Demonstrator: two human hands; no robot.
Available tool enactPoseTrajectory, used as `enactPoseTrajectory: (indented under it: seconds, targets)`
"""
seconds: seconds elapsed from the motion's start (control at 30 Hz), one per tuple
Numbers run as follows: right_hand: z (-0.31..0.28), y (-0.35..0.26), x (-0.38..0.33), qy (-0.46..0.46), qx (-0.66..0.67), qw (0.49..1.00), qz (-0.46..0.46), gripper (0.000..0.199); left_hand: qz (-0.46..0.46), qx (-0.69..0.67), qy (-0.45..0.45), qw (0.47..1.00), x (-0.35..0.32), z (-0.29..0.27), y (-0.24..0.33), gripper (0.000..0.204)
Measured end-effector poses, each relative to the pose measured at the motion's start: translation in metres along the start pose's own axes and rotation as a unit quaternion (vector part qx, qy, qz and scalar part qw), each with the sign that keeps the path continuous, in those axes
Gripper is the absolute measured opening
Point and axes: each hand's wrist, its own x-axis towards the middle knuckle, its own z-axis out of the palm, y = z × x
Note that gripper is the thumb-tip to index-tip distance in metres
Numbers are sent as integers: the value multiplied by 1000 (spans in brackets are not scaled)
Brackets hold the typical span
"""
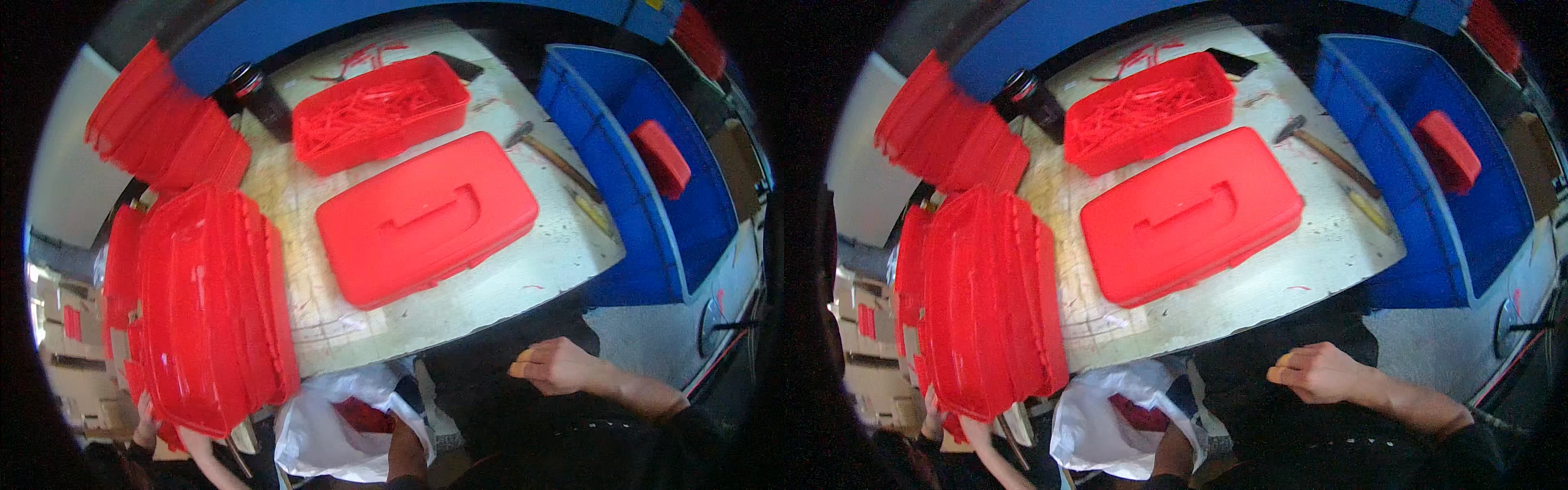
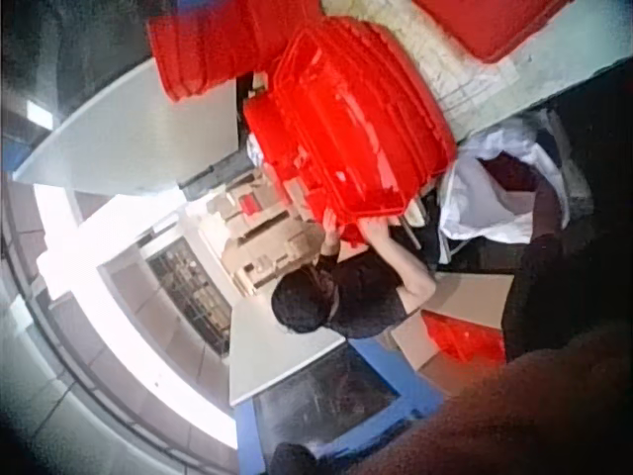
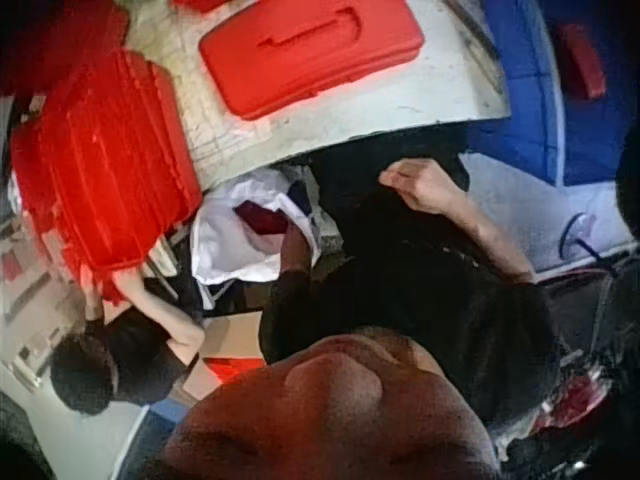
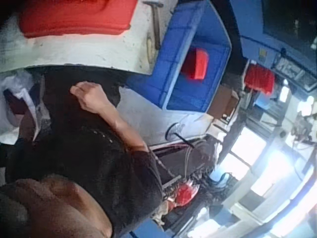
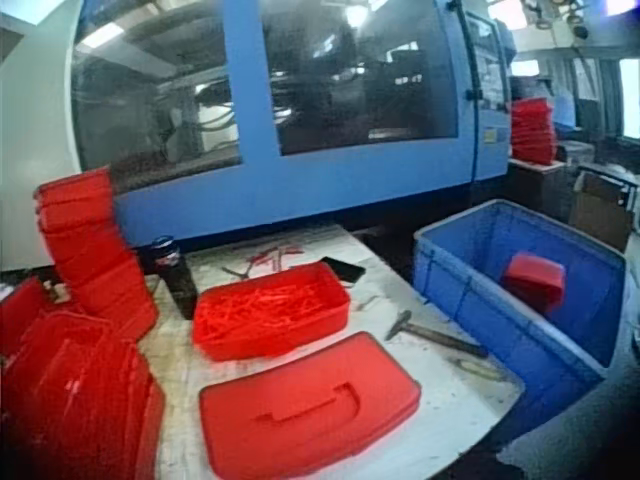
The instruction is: The person repeatedly picks up red plastic containers and uses a small knife to trim excess plastic from the rims. They rotate the containers to access different edges, remove small plastic pieces, and place the containers back on the table. A coworker is visible in the background handling similar items.
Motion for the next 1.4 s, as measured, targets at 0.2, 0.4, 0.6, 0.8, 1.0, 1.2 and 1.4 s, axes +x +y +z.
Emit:
enactPoseTrajectory:
  seconds: [0.2, 0.4, 0.6, 0.8, 1.0, 1.2, 1.4]
  targets:
    - [3, -6, -8, -33, -37, 998, 32, 30, -141, 156, 155, 965, 45, -172, -124, 56]
    - [-41, 6, 37, -2, -136, 991, -3, 32, -206, 206, 158, 943, 93, -147, -193, 54]
    - [-99, 9, 104, 83, -179, 980, 35, 25, -123, 211, 199, 949, 84, -60, -185, 51]
    - [-106, 53, 156, 140, -217, 966, -2, 31, -21, 118, -50, 992, -4, 154, -154, 49]
    - [-104, 114, 274, 159, -225, 960, 47, 41, -18, 129, -194, 972, -66, 210, -174, 46]
    - [-96, 115, 232, 62, -191, 978, 56, 35, 19, 80, -138, 987, -87, 96, -86, 44]
    - [-102, 102, 209, 242, -97, 963, -66, 28, -2, -152, -26, 988, -170, -60, 141, 56]
